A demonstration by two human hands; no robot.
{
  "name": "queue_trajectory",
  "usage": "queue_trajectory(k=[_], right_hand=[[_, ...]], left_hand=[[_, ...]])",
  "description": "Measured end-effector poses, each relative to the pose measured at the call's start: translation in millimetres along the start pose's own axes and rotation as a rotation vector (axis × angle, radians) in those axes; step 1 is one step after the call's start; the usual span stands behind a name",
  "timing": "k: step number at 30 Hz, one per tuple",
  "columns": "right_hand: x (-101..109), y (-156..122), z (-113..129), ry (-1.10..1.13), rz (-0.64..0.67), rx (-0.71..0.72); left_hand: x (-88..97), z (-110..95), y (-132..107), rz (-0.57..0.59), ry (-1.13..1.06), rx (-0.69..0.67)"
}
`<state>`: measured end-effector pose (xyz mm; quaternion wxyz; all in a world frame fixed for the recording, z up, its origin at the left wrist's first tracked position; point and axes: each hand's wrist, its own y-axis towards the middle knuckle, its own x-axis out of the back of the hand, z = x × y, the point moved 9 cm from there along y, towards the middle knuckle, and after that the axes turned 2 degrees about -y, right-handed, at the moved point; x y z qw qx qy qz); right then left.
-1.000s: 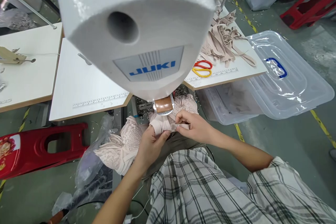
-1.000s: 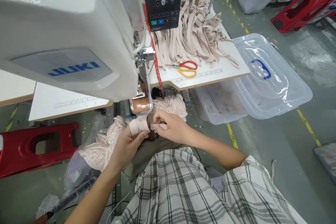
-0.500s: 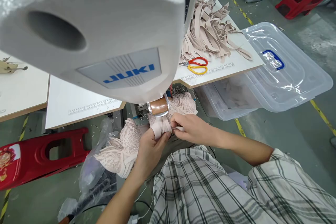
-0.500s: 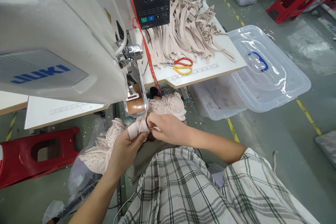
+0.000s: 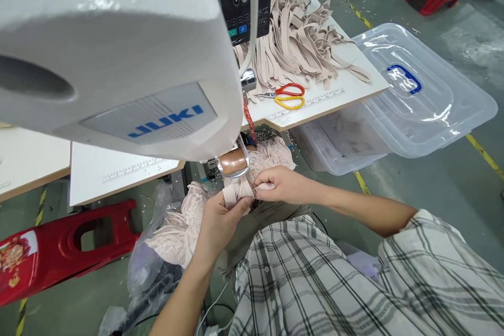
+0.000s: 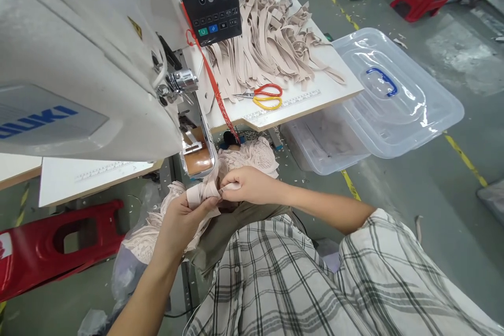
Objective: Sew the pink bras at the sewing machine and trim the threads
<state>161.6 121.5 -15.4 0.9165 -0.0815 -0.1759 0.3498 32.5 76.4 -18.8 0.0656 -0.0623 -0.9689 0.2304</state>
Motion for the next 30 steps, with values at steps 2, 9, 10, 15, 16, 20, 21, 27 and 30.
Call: queue_trajectory(k=[2, 9, 10, 15, 16, 20, 21, 27, 30], right_hand=[[-3, -1, -4, 0.073, 0.029, -0.051], [-4, -2, -8, 0.123, 0.06, -0.107], [-4, -2, -9, 0.126, 0.065, -0.113], [-9, -1, -15, 0.172, 0.091, -0.137], [-10, -1, -16, 0.183, 0.1, -0.143], [-11, -1, -16, 0.185, 0.108, -0.151], [-11, -1, -16, 0.184, 0.108, -0.152], [-12, -1, -14, 0.206, 0.092, -0.133], [-9, -2, -11, 0.134, 0.022, -0.096]], left_hand=[[-0.1, 5, 1, 0.001, -0.028, 0.025], [-0.3, 12, 2, 0.003, -0.124, 0.057], [-1.1, 12, 2, 0.011, -0.128, 0.059], [-3.7, 13, 3, 0.016, -0.206, 0.059], [-4.4, 15, 3, 0.019, -0.224, 0.071], [-5.3, 18, 4, 0.029, -0.248, 0.092], [-5.3, 19, 4, 0.03, -0.249, 0.094], [-1.3, 21, 3, -0.052, -0.246, 0.084], [-3.7, 22, 3, -0.093, -0.285, 0.076]])
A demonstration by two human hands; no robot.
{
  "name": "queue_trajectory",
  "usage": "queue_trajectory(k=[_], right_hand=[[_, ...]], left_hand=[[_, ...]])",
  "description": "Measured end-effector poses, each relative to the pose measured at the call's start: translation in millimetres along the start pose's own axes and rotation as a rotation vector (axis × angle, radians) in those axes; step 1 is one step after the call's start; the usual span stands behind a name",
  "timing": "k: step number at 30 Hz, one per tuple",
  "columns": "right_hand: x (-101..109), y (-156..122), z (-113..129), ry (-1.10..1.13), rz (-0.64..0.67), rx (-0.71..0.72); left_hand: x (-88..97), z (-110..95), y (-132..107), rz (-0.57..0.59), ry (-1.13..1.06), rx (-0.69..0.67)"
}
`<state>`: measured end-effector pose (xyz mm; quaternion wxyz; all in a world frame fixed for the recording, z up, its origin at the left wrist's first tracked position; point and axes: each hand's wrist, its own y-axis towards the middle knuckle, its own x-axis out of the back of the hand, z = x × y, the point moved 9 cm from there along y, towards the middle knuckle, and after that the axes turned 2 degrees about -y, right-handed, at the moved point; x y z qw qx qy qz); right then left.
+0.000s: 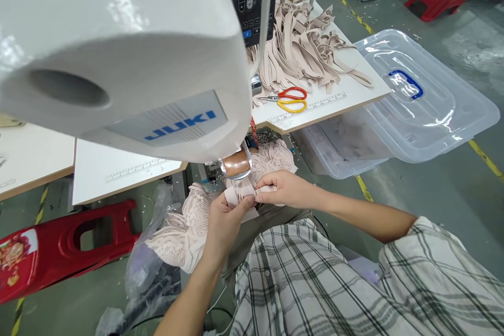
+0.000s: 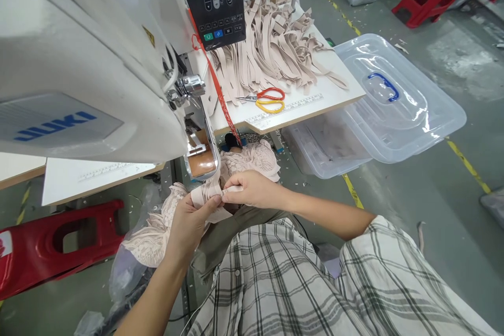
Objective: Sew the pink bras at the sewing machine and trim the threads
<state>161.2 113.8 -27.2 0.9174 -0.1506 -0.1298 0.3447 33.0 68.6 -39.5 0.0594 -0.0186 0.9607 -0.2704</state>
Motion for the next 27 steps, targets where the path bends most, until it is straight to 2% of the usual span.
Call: queue_trajectory(k=[3, 5, 7, 10, 12, 14, 16, 18, 20, 21, 24, 27], right_hand=[[7, -4, 13, -0.107, -0.089, 0.071], [10, -6, 25, -0.151, -0.095, 0.115], [14, -6, 34, -0.121, -0.053, 0.114], [20, -1, 49, 0.003, 0.04, 0.068], [20, 5, 61, 0.052, 0.136, 0.041], [16, 11, 75, 0.035, 0.26, 0.031], [13, 16, 92, -0.092, 0.346, 0.081], [16, 24, 107, -0.355, 0.326, 0.164], [22, 31, 116, -0.636, 0.239, 0.223], [25, 34, 119, -0.74, 0.192, 0.236], [26, 39, 122, -0.856, 0.131, 0.276], [26, 40, 121, -0.872, 0.107, 0.3]], left_hand=[[-0.4, -3, -2, -0.039, -0.036, -0.038], [-0.7, -5, -4, -0.02, -0.07, -0.079], [4.8, -7, -6, -0.029, -0.15, -0.15], [19.7, -4, -14, -0.117, -0.416, -0.28], [12.6, 3, -19, -0.044, -0.57, -0.285], [-2.9, 2, -24, 0.098, -0.575, -0.296], [-2.7, -17, -31, 0.119, -0.438, -0.478], [10.1, -49, -44, 0.027, -0.173, -0.825], [11.9, -75, -56, -0.044, 0.259, -1.133], [8.9, -81, -58, -0.07, 0.502, -1.242], [0.9, -83, -44, -0.104, 1.077, -1.388], [-1.4, -82, -31, -0.066, 1.282, -1.452]])
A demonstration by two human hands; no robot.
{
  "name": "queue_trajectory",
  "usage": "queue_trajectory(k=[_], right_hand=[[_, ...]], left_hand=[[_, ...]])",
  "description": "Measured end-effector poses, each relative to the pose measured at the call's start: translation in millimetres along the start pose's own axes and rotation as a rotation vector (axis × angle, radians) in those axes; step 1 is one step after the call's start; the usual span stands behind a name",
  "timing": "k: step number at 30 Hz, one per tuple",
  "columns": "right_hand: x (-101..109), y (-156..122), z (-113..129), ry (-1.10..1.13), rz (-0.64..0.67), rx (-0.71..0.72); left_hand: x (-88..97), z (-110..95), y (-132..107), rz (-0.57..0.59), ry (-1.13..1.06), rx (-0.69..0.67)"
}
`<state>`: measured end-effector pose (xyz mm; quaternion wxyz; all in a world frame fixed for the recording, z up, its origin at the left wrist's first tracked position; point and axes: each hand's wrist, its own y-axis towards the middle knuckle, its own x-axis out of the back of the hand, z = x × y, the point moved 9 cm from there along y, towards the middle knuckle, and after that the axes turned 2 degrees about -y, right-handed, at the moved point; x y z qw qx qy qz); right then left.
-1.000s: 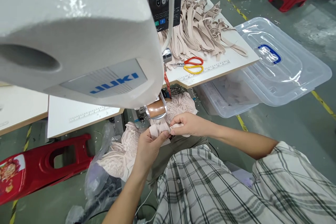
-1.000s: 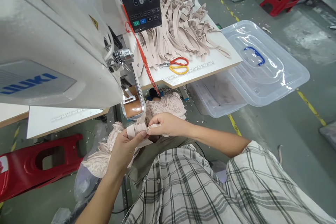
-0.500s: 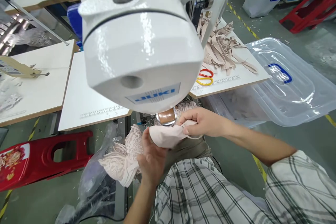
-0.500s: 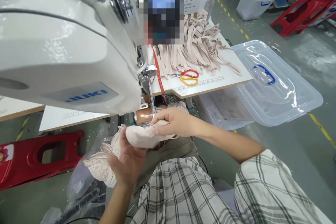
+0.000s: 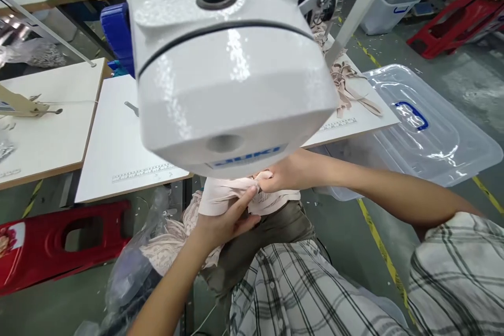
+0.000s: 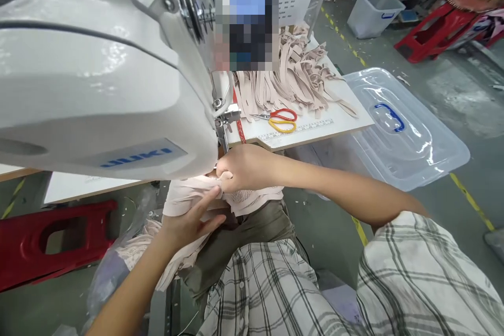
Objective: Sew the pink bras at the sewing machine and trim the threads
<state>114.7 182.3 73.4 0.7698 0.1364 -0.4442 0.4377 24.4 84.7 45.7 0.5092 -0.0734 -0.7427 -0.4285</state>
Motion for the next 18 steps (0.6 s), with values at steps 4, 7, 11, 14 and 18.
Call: queue_trajectory(k=[4, 7, 11, 14, 18], right_hand=[[1, 0, 1, 0.002, -0.014, -0.006], [5, 0, 2, 0.006, -0.03, -0.001], [1, -6, -3, 0.028, -0.067, -0.012], [-1, -18, -10, 0.051, -0.244, 0.03], [-4, -34, -19, 0.1, -0.457, 0.102]], left_hand=[[-2.2, 4, 2, 0.001, 0.072, -0.087], [-3.7, 7, 5, 0.052, 0.074, -0.061], [-3.8, 6, 10, 0.128, 0.003, 0.042], [-3.2, 4, 13, 0.168, -0.051, 0.145], [-1.9, 0, 14, 0.186, -0.071, 0.233]])
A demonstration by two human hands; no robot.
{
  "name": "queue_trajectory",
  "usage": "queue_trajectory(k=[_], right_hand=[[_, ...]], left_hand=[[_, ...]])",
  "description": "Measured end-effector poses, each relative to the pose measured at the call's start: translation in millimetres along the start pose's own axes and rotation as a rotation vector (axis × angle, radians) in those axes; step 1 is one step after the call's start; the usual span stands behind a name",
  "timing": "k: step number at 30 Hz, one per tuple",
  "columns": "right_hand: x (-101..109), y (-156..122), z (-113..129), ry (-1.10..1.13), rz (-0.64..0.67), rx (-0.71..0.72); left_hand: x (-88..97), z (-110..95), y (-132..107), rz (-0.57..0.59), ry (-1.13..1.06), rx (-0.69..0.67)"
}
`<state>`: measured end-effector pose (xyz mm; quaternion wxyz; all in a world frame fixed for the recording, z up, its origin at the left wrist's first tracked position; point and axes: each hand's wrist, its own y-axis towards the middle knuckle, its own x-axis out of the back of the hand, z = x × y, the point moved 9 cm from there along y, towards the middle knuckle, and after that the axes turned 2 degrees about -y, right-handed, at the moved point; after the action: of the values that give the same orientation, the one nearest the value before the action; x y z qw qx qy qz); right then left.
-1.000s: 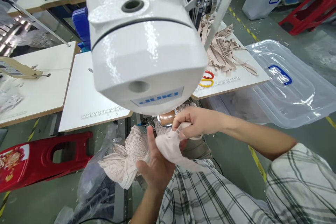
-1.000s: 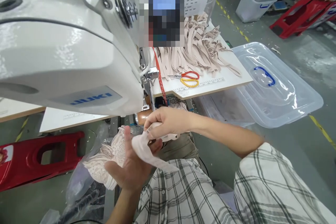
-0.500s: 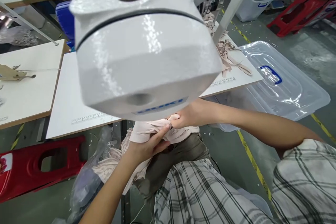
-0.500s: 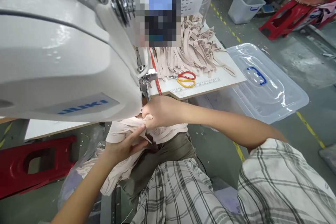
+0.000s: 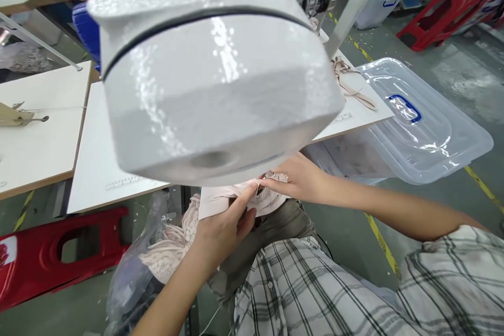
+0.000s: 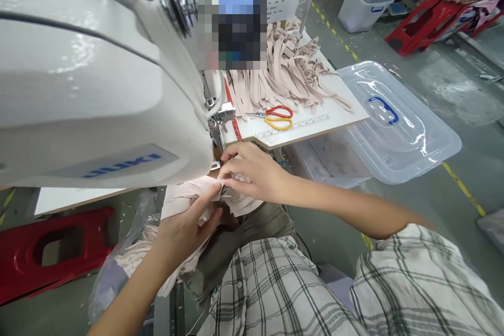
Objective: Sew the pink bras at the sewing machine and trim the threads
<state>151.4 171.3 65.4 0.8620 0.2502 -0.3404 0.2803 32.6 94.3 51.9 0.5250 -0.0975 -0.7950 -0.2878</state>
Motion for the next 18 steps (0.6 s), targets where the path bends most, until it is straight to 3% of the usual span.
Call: queue_trajectory(k=[7, 12, 14, 18], right_hand=[[0, 6, -11, 0.176, 0.077, -0.16], [0, 11, -17, 0.283, 0.108, -0.167], [1, 7, -18, 0.248, 0.041, -0.123], [9, -13, -2, -0.036, -0.257, 0.119]], left_hand=[[3.4, -2, 3, -0.013, 0.032, 0.037], [2.1, -1, 6, 0.018, 0.089, -0.016], [2.3, 1, 6, 0.025, 0.112, -0.002], [0.2, 2, 4, 0.075, 0.107, 0.067]])
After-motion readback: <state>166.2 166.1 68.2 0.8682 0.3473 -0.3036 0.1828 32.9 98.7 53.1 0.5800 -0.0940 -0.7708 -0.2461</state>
